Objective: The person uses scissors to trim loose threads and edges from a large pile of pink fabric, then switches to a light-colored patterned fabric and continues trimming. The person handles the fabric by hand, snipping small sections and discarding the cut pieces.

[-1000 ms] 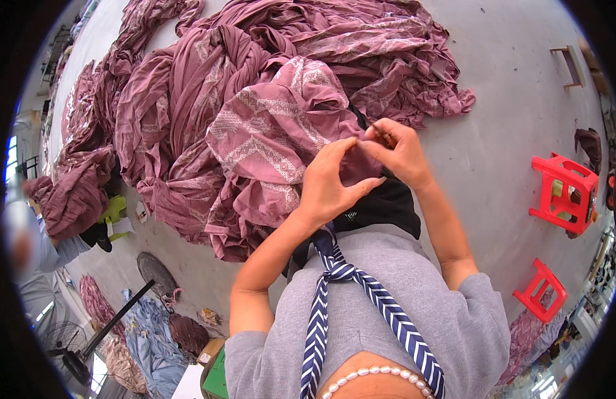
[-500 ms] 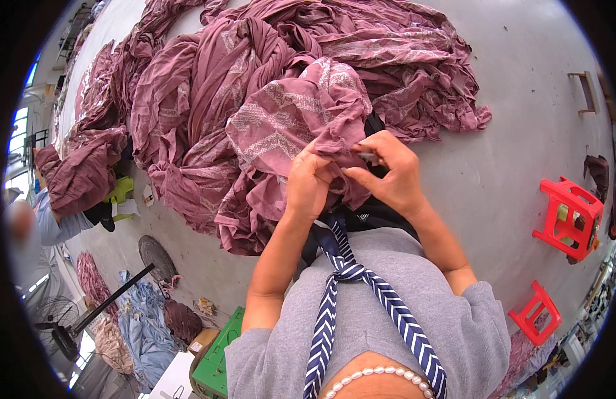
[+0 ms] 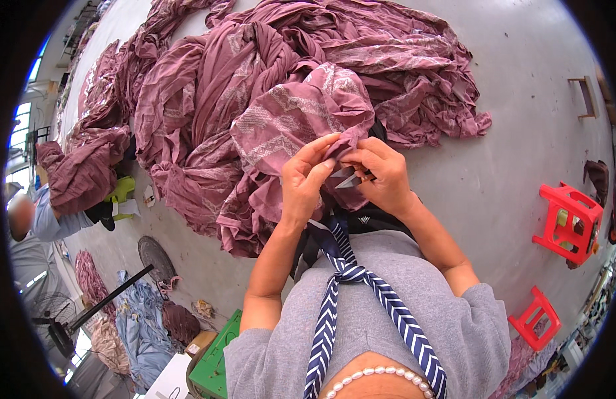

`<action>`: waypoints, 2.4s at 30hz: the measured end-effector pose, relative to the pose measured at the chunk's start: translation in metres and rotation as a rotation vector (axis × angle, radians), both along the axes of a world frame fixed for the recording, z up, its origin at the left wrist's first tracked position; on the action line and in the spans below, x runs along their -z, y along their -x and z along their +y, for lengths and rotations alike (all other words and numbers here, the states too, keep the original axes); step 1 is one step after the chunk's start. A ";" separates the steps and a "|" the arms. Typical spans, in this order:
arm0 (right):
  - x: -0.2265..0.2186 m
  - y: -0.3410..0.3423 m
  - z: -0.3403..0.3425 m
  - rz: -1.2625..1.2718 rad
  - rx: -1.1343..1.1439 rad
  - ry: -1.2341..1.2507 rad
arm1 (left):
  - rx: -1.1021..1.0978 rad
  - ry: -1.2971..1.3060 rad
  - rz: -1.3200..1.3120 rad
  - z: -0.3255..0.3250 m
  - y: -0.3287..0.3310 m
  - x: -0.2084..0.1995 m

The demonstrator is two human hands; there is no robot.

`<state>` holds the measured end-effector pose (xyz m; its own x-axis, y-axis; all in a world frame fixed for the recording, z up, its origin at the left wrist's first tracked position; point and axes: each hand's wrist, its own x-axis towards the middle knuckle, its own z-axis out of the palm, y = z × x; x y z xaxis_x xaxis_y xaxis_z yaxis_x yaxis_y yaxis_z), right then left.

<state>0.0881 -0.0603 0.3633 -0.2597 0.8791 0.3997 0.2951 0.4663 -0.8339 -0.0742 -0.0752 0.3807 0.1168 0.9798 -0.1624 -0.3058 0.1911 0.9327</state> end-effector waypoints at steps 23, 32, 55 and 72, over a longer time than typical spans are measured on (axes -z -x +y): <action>-0.031 -0.016 0.040 0.481 -0.190 0.651 | -0.106 -0.077 0.142 0.008 0.006 0.010; -0.026 -0.037 0.022 0.092 -0.041 0.484 | -0.130 -0.031 0.197 0.011 0.013 0.017; -0.027 -0.001 0.009 -0.013 0.146 0.011 | -0.143 0.095 -0.174 0.008 -0.004 0.001; -0.023 -0.028 0.033 0.360 -0.080 0.548 | 0.013 0.293 -0.226 0.031 0.012 -0.022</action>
